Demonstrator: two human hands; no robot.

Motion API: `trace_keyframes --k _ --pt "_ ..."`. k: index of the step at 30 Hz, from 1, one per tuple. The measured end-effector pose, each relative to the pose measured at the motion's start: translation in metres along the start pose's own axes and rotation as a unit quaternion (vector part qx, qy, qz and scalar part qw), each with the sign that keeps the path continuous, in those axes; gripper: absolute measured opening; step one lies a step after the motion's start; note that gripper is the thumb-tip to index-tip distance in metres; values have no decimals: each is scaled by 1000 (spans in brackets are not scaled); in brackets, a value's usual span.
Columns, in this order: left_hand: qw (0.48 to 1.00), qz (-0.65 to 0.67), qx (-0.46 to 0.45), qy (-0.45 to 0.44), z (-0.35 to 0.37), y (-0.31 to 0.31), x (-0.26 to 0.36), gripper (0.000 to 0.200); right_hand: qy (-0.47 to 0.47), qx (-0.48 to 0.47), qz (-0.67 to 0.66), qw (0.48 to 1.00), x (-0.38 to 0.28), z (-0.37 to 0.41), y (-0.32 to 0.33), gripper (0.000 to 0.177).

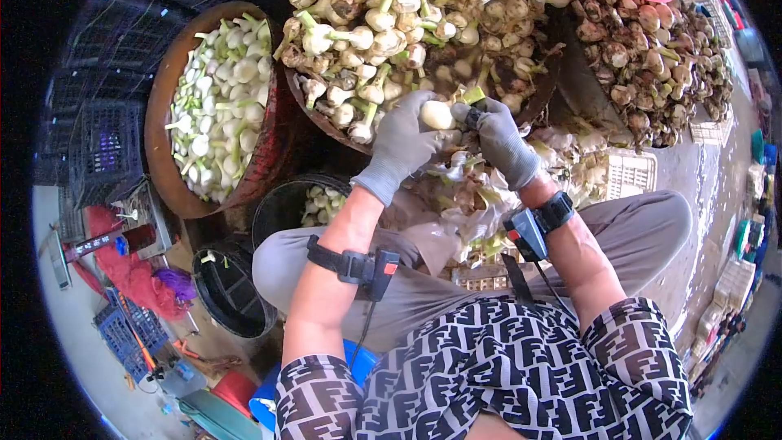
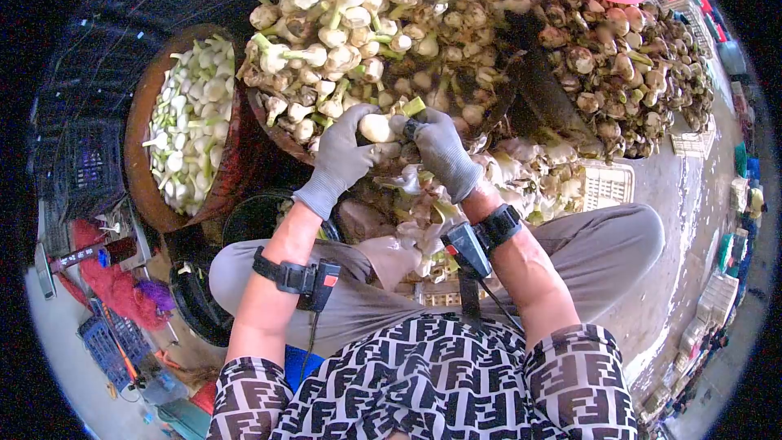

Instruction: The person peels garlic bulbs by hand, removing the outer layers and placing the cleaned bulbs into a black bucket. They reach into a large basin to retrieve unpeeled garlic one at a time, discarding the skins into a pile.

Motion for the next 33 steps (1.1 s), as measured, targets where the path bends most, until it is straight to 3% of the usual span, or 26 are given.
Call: trace_keyframes --k 4,8,11,14,15,18,19,22,23,24,25,26,27,28,29,30,31,33 --pt "999 -37 4 -14 3 2 6 49 11 20 13 1000 -4 5 -7 17" --pt "995 93 -14 26 2 -1 -3 44 6 -10 45 999 -6 3 0 15" --pt "963 252 -66 69 -7 -2 -21 36 73 -36 42 996 -1 1 4 14" --pt "819 505 -107 251 -3 -8 -24 37 81 27 108 990 12 -5 11 21" --pt "815 513 -116 244 -2 -7 -25 34 114 11 123 986 10 -4 11 23" --pt "949 307 -29 63 -10 -9 -20 29 185 -26 152 971 5 2 10 24" --pt "940 338 -16 33 -7 -10 -15 37 193 -29 151 969 2 4 9 24" --pt "935 349 20 69 -5 1 0 35 210 -38 192 958 -9 15 5 20" --pt "889 374 -96 248 -1 16 10 37 214 -39 211 953 -12 21 4 19" --pt "861 438 -116 233 -2 17 7 38 219 -42 231 947 -14 23 5 18" --pt "828 499 -133 217 -4 16 1 39 343 -49 358 867 -5 14 10 15" --pt "791 558 -150 201 -3 16 -3 40 331 -53 364 869 0 13 15 15" --pt "804 536 -166 198 -2 22 0 36 320 -56 370 870 -4 18 10 14" --pt "833 510 -116 183 -2 22 1 35 310 -58 376 871 -9 22 6 14" --pt "858 481 -67 168 -1 20 4 33 331 -51 276 901 -11 28 -1 12" --pt "879 452 -18 153 0 18 6 31 330 -66 299 893 -7 23 3 12" --pt "912 406 14 49 -6 15 -4 26 328 -82 323 884 -4 16 10 13" --pt "923 380 -5 52 -9 6 -13 25 323 -98 343 877 -3 14 13 13"
Point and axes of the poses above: each hand's wrist, its own z-axis away from the middle knuckle, its own y-axis out of the back of the hand, x = y × z, the point moved 1 cm from there along -z, towards the middle knuckle, and after that the axes turned 6 degrees about -z, right-handed, at the moved point
